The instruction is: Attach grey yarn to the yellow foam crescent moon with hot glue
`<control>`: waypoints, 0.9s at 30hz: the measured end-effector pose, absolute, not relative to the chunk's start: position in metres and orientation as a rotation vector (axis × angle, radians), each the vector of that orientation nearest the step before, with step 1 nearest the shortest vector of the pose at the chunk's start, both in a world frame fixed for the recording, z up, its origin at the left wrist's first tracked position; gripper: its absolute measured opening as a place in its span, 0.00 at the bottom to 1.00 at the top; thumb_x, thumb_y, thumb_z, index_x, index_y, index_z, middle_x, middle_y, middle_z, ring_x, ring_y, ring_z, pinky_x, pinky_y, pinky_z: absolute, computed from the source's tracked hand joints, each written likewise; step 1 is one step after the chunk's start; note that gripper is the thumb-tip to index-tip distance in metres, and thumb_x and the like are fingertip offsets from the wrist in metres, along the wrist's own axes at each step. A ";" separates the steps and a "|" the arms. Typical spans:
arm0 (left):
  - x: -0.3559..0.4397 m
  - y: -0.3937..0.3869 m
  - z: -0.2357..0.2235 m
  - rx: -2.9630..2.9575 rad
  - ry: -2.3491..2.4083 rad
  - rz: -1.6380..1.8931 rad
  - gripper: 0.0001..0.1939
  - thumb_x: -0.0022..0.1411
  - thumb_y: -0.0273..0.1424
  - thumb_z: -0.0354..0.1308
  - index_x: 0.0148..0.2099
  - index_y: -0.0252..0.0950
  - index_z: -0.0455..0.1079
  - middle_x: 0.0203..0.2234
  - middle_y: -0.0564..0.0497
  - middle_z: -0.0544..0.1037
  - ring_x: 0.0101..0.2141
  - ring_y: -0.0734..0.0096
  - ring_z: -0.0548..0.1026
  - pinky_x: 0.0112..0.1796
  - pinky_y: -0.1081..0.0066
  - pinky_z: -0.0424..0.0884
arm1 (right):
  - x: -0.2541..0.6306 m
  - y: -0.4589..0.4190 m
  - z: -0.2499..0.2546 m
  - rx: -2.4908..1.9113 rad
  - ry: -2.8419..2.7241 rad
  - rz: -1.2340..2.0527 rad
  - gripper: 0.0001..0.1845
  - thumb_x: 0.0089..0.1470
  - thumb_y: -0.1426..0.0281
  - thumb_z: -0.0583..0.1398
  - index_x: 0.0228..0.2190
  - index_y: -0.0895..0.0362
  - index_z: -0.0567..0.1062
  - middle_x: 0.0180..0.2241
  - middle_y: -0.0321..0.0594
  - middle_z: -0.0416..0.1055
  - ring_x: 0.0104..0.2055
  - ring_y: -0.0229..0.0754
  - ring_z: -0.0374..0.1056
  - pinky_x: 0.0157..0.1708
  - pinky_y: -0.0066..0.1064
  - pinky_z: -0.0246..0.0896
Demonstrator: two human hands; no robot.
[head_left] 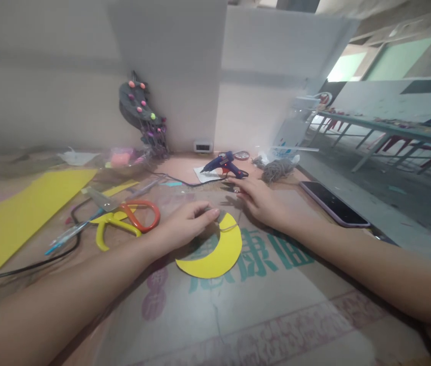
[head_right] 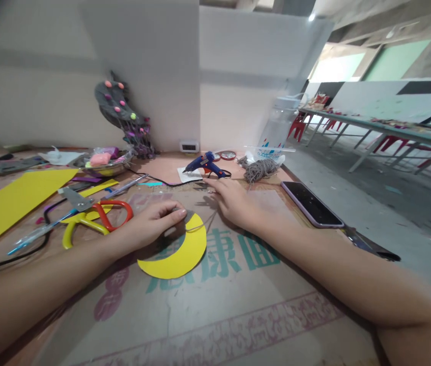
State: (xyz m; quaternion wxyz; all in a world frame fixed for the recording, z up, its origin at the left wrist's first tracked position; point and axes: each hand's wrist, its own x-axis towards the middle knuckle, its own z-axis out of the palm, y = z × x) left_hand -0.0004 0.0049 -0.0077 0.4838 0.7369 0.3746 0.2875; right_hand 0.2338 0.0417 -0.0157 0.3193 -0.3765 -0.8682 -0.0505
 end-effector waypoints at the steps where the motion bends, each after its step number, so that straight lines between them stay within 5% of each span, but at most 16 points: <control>1: 0.000 0.005 -0.007 1.808 0.909 0.708 0.20 0.63 0.47 0.50 0.29 0.35 0.64 0.19 0.57 0.64 0.21 0.77 0.61 0.22 0.75 0.56 | 0.231 0.043 -0.016 -0.987 -2.304 -0.146 0.23 0.61 0.72 0.52 0.58 0.56 0.64 0.49 0.52 0.70 0.51 0.51 0.66 0.49 0.47 0.62; 6: -0.001 0.006 -0.006 1.879 0.896 0.737 0.20 0.64 0.46 0.49 0.29 0.35 0.64 0.21 0.56 0.65 0.23 0.75 0.63 0.25 0.75 0.58 | 0.220 0.033 -0.011 -0.879 -2.336 -0.120 0.25 0.61 0.70 0.55 0.59 0.54 0.61 0.56 0.52 0.63 0.59 0.50 0.59 0.56 0.48 0.58; 13: 0.000 0.007 -0.010 1.841 0.900 0.723 0.20 0.65 0.45 0.49 0.29 0.35 0.62 0.19 0.57 0.63 0.22 0.76 0.62 0.24 0.75 0.58 | 0.232 0.032 -0.014 -0.955 -2.200 -0.033 0.15 0.61 0.71 0.54 0.49 0.56 0.69 0.49 0.49 0.69 0.54 0.49 0.63 0.54 0.47 0.60; 27: 0.001 0.009 -0.012 1.852 0.930 0.744 0.18 0.64 0.43 0.50 0.30 0.34 0.64 0.24 0.53 0.68 0.27 0.73 0.65 0.29 0.74 0.60 | 0.229 0.032 -0.017 -0.973 -2.250 0.035 0.13 0.63 0.69 0.53 0.48 0.55 0.69 0.48 0.48 0.68 0.53 0.47 0.63 0.53 0.45 0.60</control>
